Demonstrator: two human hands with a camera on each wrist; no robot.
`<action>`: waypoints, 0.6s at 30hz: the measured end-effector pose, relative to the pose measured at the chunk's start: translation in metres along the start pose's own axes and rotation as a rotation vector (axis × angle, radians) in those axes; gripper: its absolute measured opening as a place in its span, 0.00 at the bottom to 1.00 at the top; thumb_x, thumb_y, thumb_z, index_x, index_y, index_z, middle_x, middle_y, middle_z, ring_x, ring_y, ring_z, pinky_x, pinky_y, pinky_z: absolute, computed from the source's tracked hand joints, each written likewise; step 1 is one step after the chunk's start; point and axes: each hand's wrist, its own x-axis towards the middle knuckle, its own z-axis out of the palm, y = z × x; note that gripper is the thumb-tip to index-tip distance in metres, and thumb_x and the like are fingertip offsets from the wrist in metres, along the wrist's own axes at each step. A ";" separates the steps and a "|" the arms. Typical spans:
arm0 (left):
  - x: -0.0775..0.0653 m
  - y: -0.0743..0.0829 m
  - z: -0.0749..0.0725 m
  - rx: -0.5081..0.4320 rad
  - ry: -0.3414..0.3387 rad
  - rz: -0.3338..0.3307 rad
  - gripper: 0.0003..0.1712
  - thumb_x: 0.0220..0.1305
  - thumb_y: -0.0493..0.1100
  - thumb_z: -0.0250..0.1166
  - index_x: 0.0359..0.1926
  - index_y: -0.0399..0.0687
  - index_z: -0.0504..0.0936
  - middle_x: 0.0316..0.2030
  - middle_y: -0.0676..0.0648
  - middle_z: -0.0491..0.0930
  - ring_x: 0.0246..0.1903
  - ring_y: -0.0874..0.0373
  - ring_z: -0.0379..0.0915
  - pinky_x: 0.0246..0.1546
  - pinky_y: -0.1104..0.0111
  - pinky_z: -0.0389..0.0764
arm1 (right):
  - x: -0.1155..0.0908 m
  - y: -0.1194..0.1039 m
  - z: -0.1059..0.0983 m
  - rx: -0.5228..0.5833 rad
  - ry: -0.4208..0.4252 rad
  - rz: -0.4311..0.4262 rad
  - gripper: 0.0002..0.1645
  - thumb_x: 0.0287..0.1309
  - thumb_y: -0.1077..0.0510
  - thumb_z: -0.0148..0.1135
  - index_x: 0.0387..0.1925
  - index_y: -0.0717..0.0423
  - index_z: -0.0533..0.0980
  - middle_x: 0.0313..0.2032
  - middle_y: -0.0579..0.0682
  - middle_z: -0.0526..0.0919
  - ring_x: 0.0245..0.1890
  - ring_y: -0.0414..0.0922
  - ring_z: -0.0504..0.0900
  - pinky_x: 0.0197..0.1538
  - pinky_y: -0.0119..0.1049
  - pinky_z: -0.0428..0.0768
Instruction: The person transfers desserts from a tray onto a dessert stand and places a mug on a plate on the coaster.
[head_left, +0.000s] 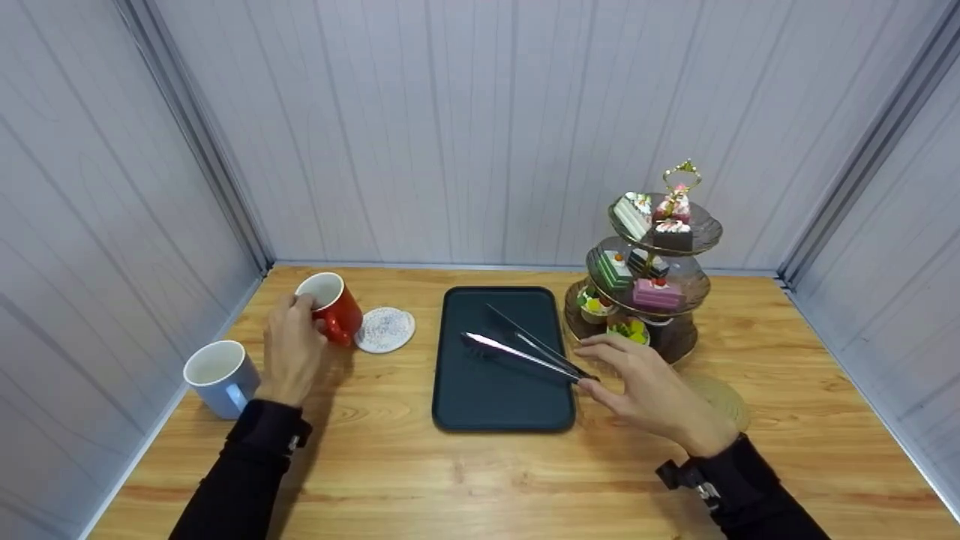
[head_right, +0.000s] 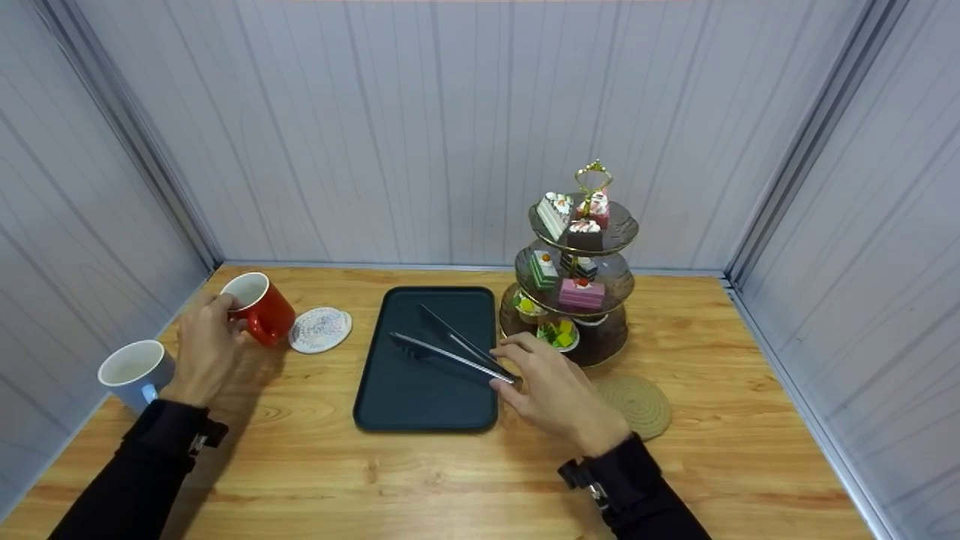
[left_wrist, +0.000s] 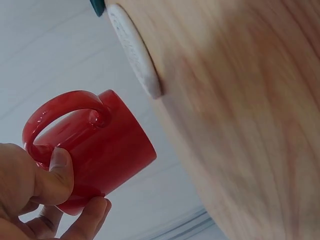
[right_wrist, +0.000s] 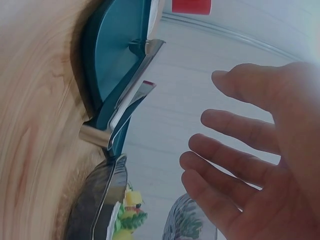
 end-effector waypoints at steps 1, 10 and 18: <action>-0.001 0.002 0.000 0.001 0.000 0.002 0.13 0.56 0.18 0.65 0.43 0.26 0.84 0.40 0.29 0.80 0.43 0.27 0.79 0.48 0.38 0.81 | 0.001 -0.001 0.000 0.004 -0.006 0.003 0.23 0.69 0.49 0.73 0.62 0.46 0.83 0.62 0.44 0.84 0.60 0.44 0.85 0.60 0.46 0.85; -0.007 0.022 -0.003 -0.014 -0.031 0.030 0.20 0.49 0.14 0.67 0.45 0.26 0.83 0.42 0.30 0.79 0.43 0.31 0.80 0.47 0.41 0.85 | 0.008 -0.009 0.003 0.008 -0.017 -0.004 0.24 0.69 0.48 0.72 0.63 0.47 0.82 0.62 0.48 0.84 0.62 0.46 0.84 0.62 0.48 0.84; -0.011 0.041 -0.003 0.004 -0.028 0.076 0.19 0.48 0.16 0.69 0.43 0.27 0.83 0.41 0.29 0.79 0.43 0.30 0.78 0.49 0.42 0.82 | 0.011 -0.016 0.004 0.018 -0.030 0.004 0.24 0.70 0.48 0.71 0.65 0.45 0.81 0.62 0.44 0.83 0.63 0.44 0.83 0.65 0.46 0.83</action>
